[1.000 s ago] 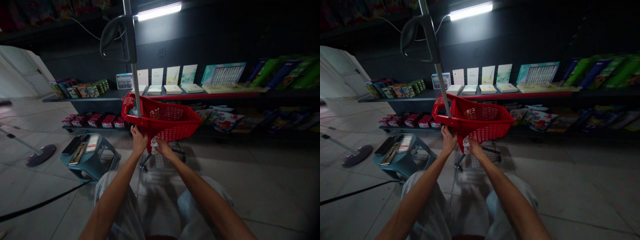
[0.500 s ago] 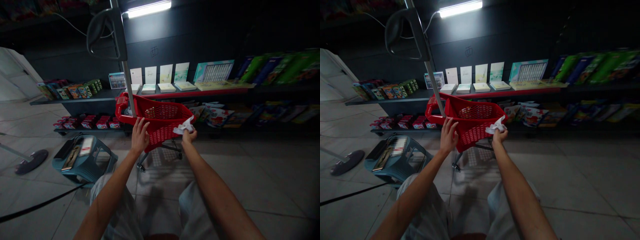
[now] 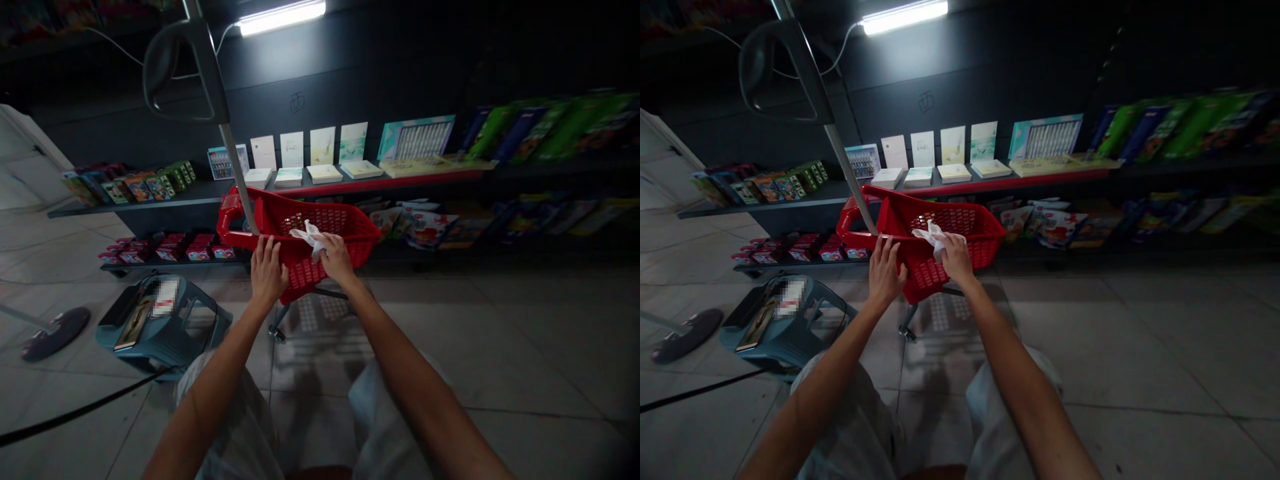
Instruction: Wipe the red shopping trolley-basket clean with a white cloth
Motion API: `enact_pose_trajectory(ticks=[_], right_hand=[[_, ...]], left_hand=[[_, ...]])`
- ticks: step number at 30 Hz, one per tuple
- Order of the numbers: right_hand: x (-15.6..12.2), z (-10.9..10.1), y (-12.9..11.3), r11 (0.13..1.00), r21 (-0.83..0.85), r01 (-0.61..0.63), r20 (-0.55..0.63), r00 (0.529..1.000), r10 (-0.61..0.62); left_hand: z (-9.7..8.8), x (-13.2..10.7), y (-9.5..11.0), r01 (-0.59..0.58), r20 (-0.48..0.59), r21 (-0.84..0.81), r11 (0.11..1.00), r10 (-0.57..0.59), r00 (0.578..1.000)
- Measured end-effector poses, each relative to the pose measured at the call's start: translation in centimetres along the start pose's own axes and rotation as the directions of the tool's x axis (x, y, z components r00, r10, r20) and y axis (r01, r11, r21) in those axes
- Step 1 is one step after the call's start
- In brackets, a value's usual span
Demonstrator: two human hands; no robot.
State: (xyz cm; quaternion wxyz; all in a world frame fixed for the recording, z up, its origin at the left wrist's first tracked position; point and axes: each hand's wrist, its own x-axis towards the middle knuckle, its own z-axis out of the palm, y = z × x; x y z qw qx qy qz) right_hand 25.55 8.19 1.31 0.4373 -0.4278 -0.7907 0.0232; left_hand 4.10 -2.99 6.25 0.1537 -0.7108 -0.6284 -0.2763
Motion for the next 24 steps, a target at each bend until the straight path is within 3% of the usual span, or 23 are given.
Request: enact_pose_trajectory(ticks=[12,17,24], right_hand=[[-0.4,-0.8,0.8,0.994,-0.101,-0.034,0.055,0.998,0.039],[-1.3,-2.6,3.4,0.990,-0.124,-0.063,0.050,0.996,0.070],[-2.8,-4.8,7.2,0.964,-0.135,-0.230,0.010,0.972,0.233]], left_hand=[[-2.0,1.9,-1.9,0.066,0.024,0.168,0.984,-0.071,0.997],[-1.5,2.0,-3.3,0.092,0.013,0.186,0.978,-0.096,0.995],[-0.3,0.5,-5.2,0.112,0.042,0.146,0.983,-0.119,0.992]])
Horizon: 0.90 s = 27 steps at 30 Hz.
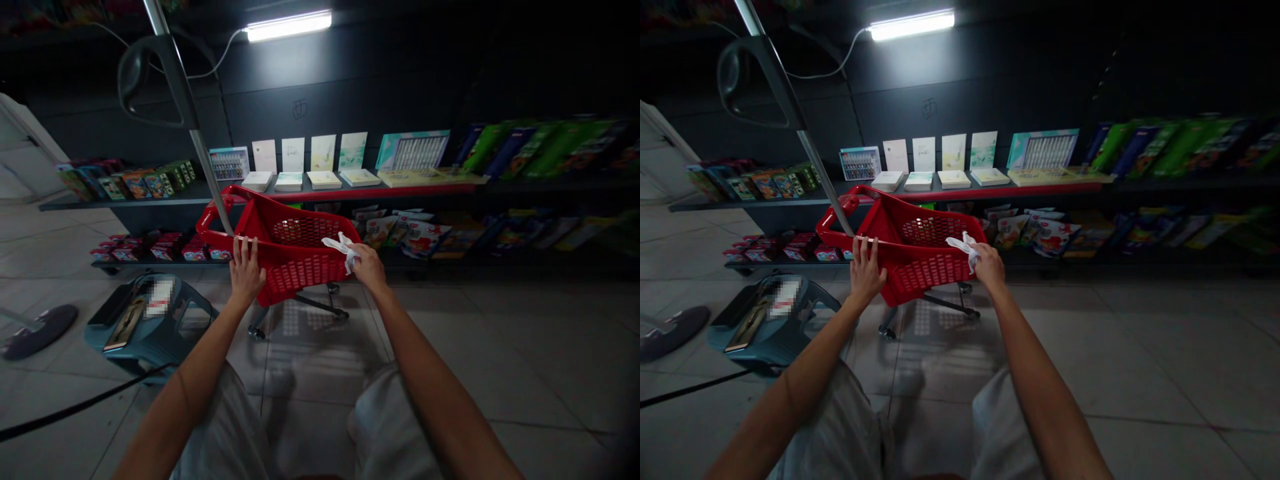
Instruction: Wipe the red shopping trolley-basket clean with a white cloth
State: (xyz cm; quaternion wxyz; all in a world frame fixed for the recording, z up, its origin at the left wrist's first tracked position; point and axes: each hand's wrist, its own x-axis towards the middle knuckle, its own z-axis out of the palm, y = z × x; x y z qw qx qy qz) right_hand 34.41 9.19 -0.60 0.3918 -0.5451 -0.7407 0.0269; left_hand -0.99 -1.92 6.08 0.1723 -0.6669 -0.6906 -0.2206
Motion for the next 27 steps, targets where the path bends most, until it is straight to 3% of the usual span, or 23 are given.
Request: enact_pose_trajectory(ticks=[5,12,15,21,27], right_hand=[[-0.5,-0.2,0.5,1.000,-0.007,0.004,0.029,1.000,-0.004],[0.0,0.8,-2.3,1.000,0.009,-0.024,-0.010,1.000,0.024],[0.2,1.9,-4.5,1.000,0.007,-0.013,-0.024,1.000,0.013],[0.2,4.3,-8.9,0.993,-0.012,0.119,0.000,0.993,-0.119],[0.6,4.6,-9.9,0.994,-0.026,0.110,0.032,0.994,-0.109]], left_hand=[[0.5,-0.3,-1.2,0.033,-0.035,-0.126,0.992,-0.038,0.999],[1.6,-0.6,-1.0,0.128,-0.095,-0.251,0.959,-0.157,0.983],[1.9,-0.7,-0.6,0.133,-0.055,-0.269,0.954,-0.154,0.987],[3.0,-1.1,-0.3,0.142,0.019,-0.269,0.953,-0.142,0.990],[3.3,-1.3,-0.4,0.139,0.128,-0.203,0.969,-0.114,0.985]])
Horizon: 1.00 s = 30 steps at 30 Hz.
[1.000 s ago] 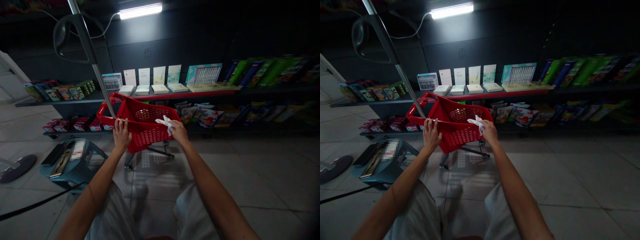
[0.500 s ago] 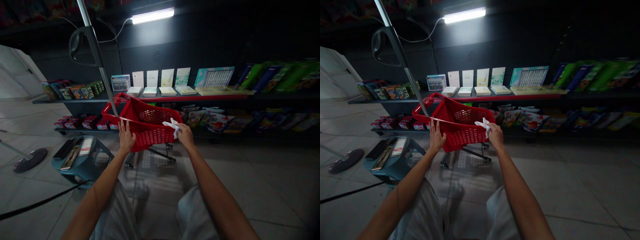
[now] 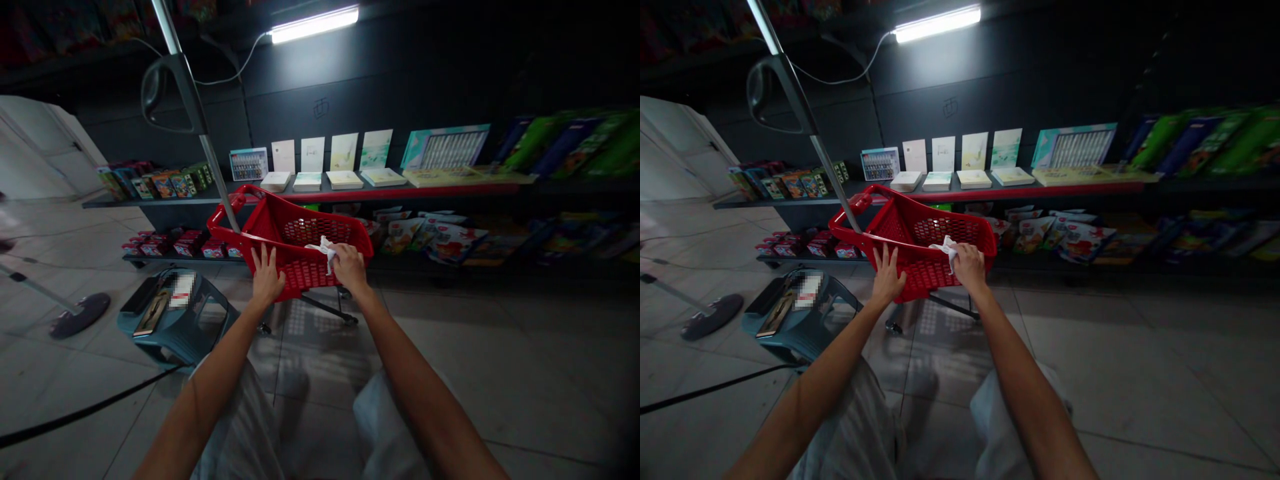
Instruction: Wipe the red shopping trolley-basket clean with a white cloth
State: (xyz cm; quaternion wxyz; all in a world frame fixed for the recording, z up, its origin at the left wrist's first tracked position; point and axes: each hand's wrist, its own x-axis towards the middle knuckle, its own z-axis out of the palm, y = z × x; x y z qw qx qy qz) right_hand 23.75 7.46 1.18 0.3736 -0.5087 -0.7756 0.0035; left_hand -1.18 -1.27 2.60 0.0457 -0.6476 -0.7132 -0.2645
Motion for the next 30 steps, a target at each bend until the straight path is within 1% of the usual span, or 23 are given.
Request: enact_pose_trajectory(ticks=[2,4,9,14,18,23,26,30], right_hand=[[0.0,-0.2,0.1,1.000,-0.003,0.005,0.004,1.000,-0.005],[-0.1,-0.5,0.3,1.000,-0.007,-0.005,0.001,1.000,0.005],[-0.3,-1.7,0.9,0.995,-0.027,-0.093,0.004,0.996,0.093],[-0.6,-2.9,2.3,0.985,-0.059,-0.162,0.018,0.986,0.163],[-1.2,-3.3,3.8,0.983,-0.078,-0.164,0.016,0.986,0.166],[-2.0,-3.8,5.4,0.978,-0.127,-0.164,0.025,0.985,0.169],[-2.5,-4.2,5.7,0.976,-0.151,-0.159,0.035,0.985,0.166],[-2.9,-4.7,5.2,0.975,-0.162,-0.154,0.046,0.985,0.164]], left_hand=[[-0.3,-0.1,0.0,-0.005,0.035,0.033,0.999,0.004,0.999],[-0.5,-0.2,-0.1,-0.016,0.042,0.055,0.998,0.013,0.999],[-0.8,-0.3,-0.2,-0.035,0.050,0.071,0.997,0.032,0.998],[-0.8,-0.4,-0.4,-0.054,0.056,0.092,0.994,0.049,0.997],[-0.9,-0.5,-0.7,-0.075,0.050,0.092,0.993,0.071,0.996],[-1.1,-0.6,-1.2,-0.073,0.057,0.121,0.990,0.067,0.996],[-1.3,-0.7,-1.5,-0.077,0.051,0.120,0.990,0.072,0.996],[-1.2,-0.5,-1.7,-0.076,0.056,0.087,0.993,0.071,0.996]])
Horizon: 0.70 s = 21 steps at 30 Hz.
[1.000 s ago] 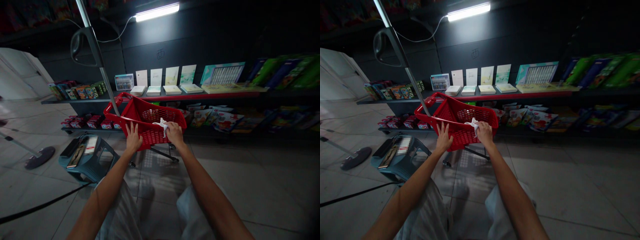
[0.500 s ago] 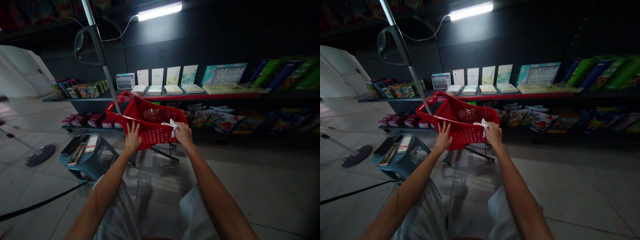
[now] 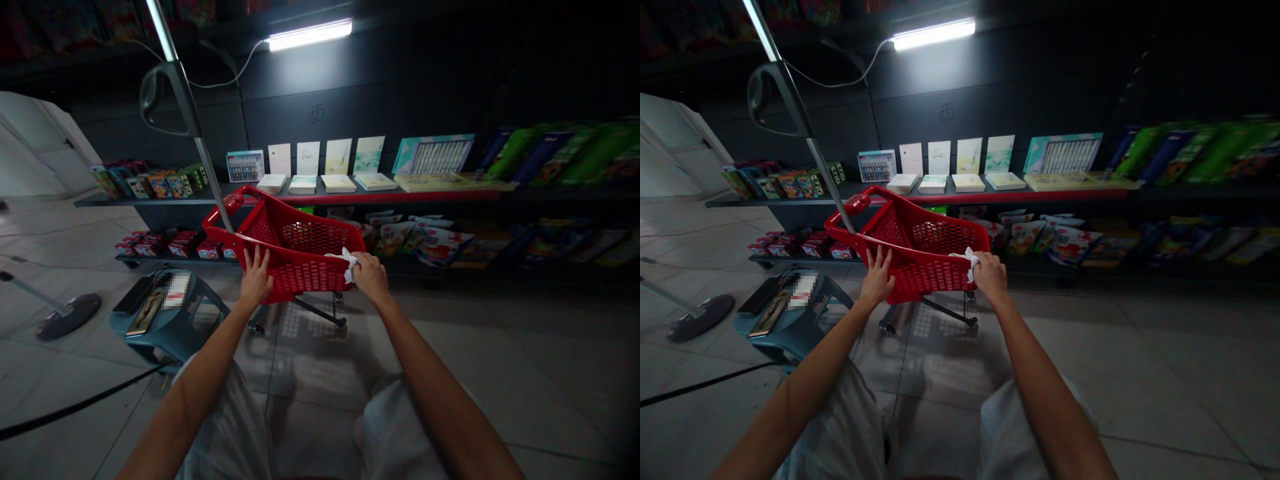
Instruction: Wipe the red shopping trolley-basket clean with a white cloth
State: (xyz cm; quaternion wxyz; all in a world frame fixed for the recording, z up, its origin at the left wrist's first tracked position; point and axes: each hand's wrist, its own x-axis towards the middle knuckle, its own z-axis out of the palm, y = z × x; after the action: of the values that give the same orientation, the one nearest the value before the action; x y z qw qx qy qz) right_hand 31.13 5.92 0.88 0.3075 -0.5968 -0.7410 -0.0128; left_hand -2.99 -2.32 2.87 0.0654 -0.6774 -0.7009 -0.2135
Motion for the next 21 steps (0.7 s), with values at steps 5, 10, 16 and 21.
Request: enact_pose_trajectory(ticks=[5,10,16,21], right_hand=[[-0.1,-0.4,-0.7,1.000,-0.014,0.000,0.014,1.000,0.000],[-0.1,-0.3,-1.1,0.999,-0.047,0.008,0.002,1.000,-0.008],[-0.6,-0.8,-1.9,0.997,-0.076,0.016,0.042,0.999,-0.013],[-1.2,-1.2,-1.8,0.995,-0.080,0.052,0.072,0.996,-0.046]], left_hand=[[0.2,0.2,-0.3,-0.013,-0.014,-0.015,1.000,0.012,1.000],[0.5,0.1,-0.6,-0.014,0.000,-0.054,0.998,0.014,1.000],[1.4,0.1,-0.8,-0.018,0.009,-0.166,0.986,0.020,1.000],[1.8,0.3,-1.1,-0.029,0.002,-0.192,0.981,0.030,1.000]])
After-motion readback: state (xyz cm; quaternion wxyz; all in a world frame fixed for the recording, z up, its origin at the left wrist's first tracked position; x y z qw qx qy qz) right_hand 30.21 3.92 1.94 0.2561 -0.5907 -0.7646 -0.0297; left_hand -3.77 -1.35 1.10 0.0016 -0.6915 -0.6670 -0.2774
